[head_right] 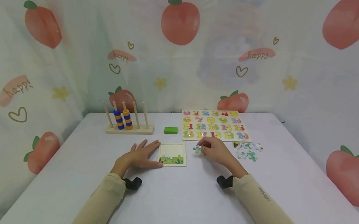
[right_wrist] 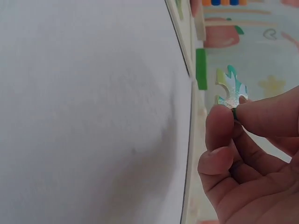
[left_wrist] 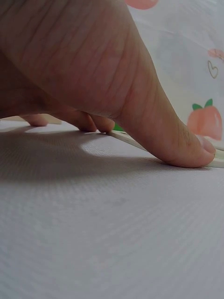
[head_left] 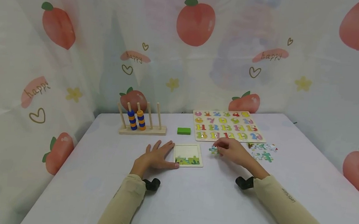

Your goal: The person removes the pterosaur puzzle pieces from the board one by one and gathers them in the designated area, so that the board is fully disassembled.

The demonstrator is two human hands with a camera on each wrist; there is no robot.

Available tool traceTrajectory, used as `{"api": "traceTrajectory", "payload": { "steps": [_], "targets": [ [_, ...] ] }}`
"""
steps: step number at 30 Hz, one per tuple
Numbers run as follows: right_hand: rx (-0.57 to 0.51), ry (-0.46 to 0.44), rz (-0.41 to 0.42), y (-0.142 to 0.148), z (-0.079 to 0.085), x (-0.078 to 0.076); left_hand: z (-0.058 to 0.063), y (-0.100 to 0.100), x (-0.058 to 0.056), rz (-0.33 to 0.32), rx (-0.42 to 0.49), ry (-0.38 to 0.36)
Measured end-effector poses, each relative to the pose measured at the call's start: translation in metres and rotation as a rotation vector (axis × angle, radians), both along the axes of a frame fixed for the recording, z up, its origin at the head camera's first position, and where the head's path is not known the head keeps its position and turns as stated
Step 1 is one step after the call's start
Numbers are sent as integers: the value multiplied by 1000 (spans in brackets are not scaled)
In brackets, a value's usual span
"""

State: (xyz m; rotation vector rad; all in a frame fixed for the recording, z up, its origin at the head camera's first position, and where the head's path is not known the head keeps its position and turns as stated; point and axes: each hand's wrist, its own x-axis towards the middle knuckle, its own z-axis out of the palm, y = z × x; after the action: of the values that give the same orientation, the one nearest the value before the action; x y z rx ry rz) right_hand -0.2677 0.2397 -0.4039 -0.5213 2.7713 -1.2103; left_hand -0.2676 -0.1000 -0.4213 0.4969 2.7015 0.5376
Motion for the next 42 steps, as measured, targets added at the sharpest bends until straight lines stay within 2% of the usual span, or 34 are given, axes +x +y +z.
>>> {"api": "traceTrajectory", "payload": {
  "steps": [4, 14, 24, 36, 42],
  "targets": [
    [-28, 5, -15, 13, 5, 3, -1, -1, 0, -5, 13, 2],
    [-5, 29, -69, 48, 10, 7, 2, 2, 0, -4, -1, -3],
    [50, 33, -184, 82, 13, 14, 0, 3, -2, -4, 3, 0],
    [86, 44, -268, 117, 16, 21, 0, 2, -1, 5, 1, 5],
    [109, 41, -321, 134, 12, 24, -3, 1, -2, 7, 0, 1]
  ]
}}
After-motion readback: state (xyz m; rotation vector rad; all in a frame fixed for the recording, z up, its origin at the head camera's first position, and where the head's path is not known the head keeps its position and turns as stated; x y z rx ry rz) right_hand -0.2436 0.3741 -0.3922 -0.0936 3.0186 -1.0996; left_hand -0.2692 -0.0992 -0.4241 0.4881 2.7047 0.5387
